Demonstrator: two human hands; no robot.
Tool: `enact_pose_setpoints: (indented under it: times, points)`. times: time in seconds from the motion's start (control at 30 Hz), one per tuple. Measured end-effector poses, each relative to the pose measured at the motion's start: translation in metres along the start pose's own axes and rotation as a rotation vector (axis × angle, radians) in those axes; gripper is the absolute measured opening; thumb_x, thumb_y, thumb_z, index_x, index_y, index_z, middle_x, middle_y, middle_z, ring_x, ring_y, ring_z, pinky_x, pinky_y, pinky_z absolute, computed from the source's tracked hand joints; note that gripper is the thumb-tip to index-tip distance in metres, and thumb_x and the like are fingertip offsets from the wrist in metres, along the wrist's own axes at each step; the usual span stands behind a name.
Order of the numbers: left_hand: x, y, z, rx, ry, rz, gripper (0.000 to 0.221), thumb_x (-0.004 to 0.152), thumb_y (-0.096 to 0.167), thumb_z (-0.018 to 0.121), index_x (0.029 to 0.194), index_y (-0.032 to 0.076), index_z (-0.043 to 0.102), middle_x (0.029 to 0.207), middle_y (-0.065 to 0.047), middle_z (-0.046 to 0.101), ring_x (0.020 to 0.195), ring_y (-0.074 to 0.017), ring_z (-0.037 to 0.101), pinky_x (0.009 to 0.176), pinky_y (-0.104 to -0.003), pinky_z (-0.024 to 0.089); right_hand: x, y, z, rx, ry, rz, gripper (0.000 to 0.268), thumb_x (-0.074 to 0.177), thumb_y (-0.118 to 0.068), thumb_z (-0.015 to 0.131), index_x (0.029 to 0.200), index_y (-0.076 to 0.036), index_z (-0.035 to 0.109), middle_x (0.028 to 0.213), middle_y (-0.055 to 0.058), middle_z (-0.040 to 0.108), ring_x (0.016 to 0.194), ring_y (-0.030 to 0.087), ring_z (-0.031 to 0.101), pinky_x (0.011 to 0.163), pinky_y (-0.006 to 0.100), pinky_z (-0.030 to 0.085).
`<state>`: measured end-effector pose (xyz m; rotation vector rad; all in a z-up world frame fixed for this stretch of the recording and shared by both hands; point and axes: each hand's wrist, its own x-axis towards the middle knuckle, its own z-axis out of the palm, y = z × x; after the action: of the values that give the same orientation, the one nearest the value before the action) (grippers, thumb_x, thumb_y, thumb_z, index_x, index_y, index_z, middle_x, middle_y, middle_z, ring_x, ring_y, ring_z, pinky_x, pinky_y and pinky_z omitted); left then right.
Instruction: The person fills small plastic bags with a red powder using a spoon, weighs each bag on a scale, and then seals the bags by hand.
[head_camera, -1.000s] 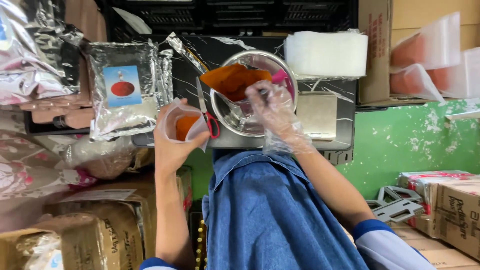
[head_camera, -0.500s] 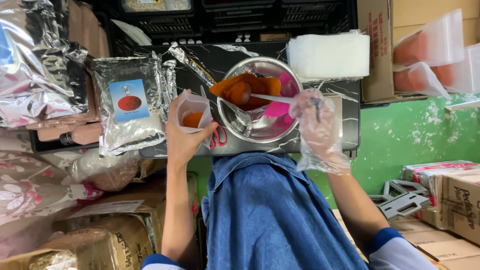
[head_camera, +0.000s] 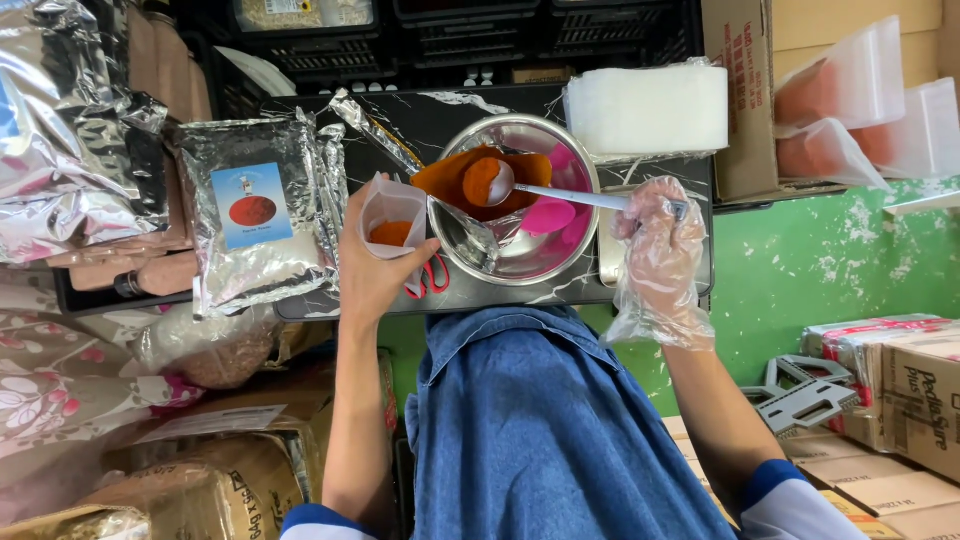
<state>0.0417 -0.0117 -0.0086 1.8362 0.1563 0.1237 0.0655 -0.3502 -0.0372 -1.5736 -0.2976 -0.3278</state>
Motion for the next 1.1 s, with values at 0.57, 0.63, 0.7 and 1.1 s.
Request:
enact_pose_setpoints:
  times: [0.57,0.63,0.7,1.1]
  points:
    - [-0.011,-0.004,0.002,0.041,0.019,-0.039,0.094,0.069,0.023,0.101,0.149,0.014,0.053,0.13,-0.023,0.065,0.127,-0.0454,0.064,0.109,-0.057,0.047,0.007,0.0,0.004,-0.04,0.142,0.074,0.037,0.113,-0.018,0.036,0.084,-0.008,0.055,0.058,0.002,0.048,0.052,0.011,0.056,0.052,0.023,0.049]
    - [-0.01,-0.004,0.003,0.037,0.014,-0.032,0.094,0.07,0.024,0.101,0.149,0.014,0.053,0.131,-0.023,0.064,0.127,-0.0452,0.063,0.109,-0.057,0.047,0.009,-0.005,0.006,-0.047,0.182,0.122,0.036,0.112,-0.018,0.038,0.081,-0.009,0.055,0.057,0.002,0.047,0.051,0.012,0.056,0.051,0.022,0.048]
    - [-0.01,-0.001,0.003,0.062,0.009,-0.041,0.093,0.069,0.02,0.101,0.148,0.011,0.052,0.13,-0.026,0.064,0.126,-0.0495,0.062,0.108,-0.06,0.046,0.011,-0.006,0.007,-0.061,0.204,0.134,0.035,0.11,-0.017,0.037,0.081,-0.011,0.055,0.057,0.002,0.047,0.051,0.01,0.055,0.051,0.022,0.049]
    - [-0.006,-0.008,0.006,0.057,0.002,-0.043,0.093,0.07,0.019,0.099,0.149,0.011,0.05,0.134,-0.026,0.062,0.129,-0.052,0.059,0.107,-0.065,0.045,0.018,-0.021,0.002,0.051,0.301,0.262,0.029,0.107,-0.01,0.038,0.083,-0.012,0.055,0.064,0.0,0.045,0.052,0.008,0.052,0.05,0.022,0.05]
